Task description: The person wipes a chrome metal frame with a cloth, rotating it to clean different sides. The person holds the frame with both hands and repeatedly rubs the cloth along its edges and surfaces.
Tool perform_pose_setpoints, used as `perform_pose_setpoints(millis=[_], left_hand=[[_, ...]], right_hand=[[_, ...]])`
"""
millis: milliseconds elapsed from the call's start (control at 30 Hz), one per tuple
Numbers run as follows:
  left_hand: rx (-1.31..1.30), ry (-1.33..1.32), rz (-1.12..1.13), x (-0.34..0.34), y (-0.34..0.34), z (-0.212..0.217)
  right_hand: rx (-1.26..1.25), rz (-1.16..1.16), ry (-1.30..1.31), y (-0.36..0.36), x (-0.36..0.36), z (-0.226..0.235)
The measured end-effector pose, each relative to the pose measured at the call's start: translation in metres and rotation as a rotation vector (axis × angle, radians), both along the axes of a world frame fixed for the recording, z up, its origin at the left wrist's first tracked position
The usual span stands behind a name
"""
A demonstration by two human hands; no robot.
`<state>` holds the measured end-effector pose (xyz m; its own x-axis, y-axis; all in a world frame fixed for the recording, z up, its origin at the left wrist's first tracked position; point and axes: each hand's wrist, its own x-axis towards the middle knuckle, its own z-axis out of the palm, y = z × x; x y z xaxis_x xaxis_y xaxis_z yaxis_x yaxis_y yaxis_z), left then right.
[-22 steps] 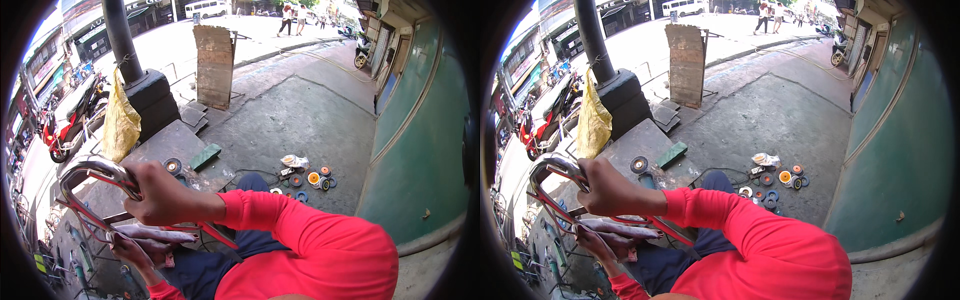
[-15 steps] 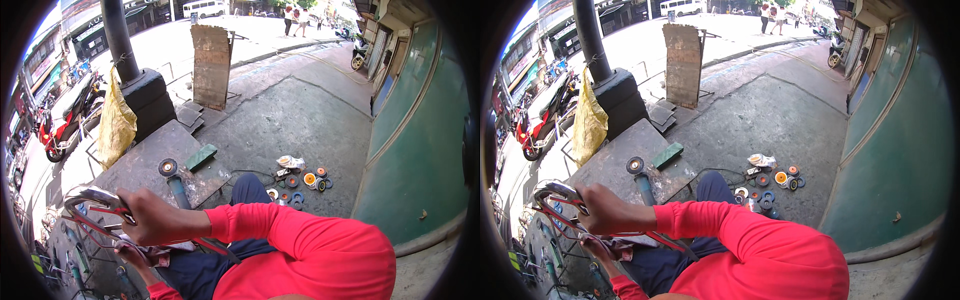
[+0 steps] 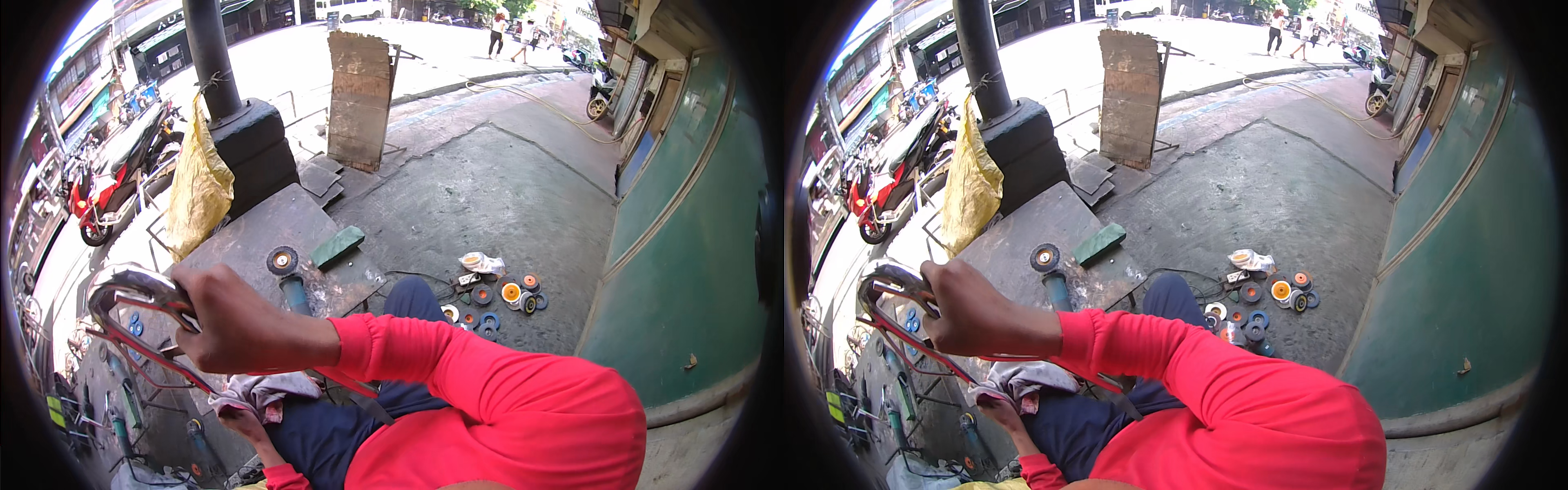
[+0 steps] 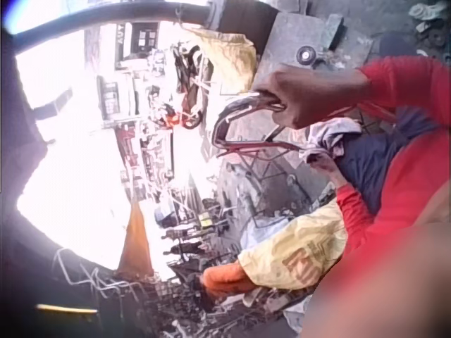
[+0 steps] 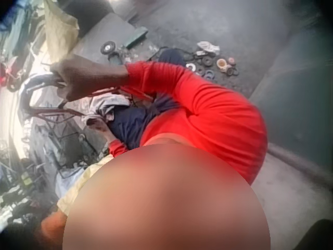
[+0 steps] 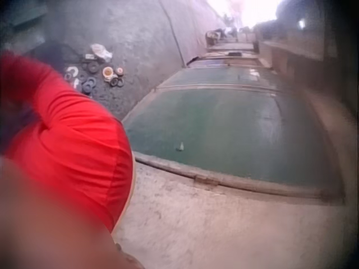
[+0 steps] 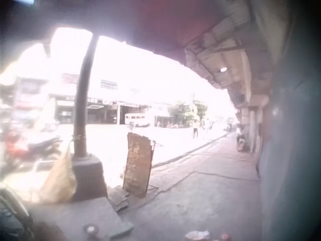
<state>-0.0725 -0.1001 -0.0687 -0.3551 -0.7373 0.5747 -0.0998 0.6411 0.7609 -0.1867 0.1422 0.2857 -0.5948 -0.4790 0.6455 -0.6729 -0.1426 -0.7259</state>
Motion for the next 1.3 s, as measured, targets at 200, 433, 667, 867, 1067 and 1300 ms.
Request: perform_pose_setpoints(millis=[200,433,667,867,1067,1300], left_hand=[[1.130,0.538,-0.533,-0.003,0.001,0.007],[1.429,0.791,-0.950,-0.016,0.044,0.057],[1.012,0.579,-0.307,-0.024,0.050,0.060],[0.009,0.002,-0.129,-0.038,0.060,0.062],[-0.183,-0.093,-0.218,-0.049,0.053,0.097],[-0.123,0.046,-0.271,-0.076,0.052,0.120]], right_hand=[[-0.053,-0.157,0.050,0.009,-0.028,0.007],[-0.050,-0.128,-0.181,0.019,-0.028,0.002],[-0.110,-0.155,-0.420,0.024,-0.046,-0.003],[-0.112,-0.128,-0.418,0.037,-0.046,0.004],[-0.133,-0.082,-0.381,0.037,-0.038,0.003],[0.065,-0.133,-0.158,0.017,-0.016,-0.016]])
